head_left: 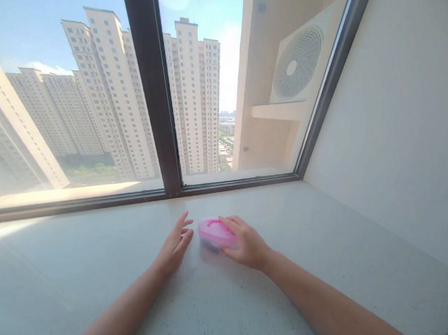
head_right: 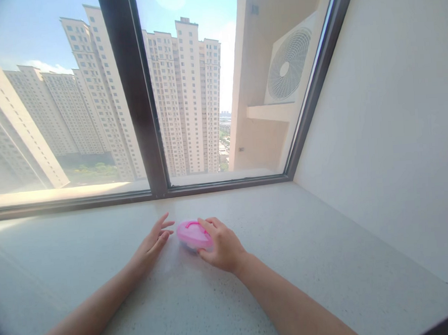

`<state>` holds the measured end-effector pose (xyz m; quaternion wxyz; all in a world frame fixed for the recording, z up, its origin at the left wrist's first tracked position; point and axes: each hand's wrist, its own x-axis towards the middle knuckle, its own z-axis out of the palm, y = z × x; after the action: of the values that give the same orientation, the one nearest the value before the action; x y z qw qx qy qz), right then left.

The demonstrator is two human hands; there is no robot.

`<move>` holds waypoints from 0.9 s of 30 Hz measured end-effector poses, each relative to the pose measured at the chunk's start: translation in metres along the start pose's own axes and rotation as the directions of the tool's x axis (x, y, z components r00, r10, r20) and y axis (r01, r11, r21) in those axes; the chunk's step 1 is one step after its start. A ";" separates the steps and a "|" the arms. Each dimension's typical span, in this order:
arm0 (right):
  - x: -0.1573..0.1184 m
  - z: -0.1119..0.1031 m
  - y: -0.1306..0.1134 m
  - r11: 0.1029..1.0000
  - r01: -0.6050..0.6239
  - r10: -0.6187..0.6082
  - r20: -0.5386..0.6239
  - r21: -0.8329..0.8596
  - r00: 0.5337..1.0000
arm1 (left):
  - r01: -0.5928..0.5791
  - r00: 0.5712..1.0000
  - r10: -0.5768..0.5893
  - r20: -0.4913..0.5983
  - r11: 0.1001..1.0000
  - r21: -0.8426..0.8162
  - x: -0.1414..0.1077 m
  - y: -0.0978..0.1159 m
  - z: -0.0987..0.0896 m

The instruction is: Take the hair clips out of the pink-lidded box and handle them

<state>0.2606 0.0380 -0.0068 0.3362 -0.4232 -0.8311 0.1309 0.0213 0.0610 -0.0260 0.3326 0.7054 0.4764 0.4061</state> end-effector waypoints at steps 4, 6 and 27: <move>0.003 0.003 0.019 0.987 -0.129 0.115 -0.139 -0.092 0.984 | 0.026 0.997 -0.011 -0.081 0.982 0.188 0.005 -0.005 -0.008; 0.006 0.003 0.033 0.967 -0.221 0.189 -0.228 -0.124 0.955 | 0.017 0.996 0.008 -0.087 0.958 0.286 0.006 -0.004 -0.010; 0.013 -0.002 0.028 0.995 -0.007 -0.050 -0.561 -0.098 0.826 | 0.066 0.990 -0.141 0.025 0.609 0.791 0.009 -0.012 -0.013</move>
<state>0.2735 0.0651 -0.0134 0.5467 -0.4493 -0.7053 -0.0433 0.0073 0.0738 -0.0281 0.0322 0.7675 0.6315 0.1057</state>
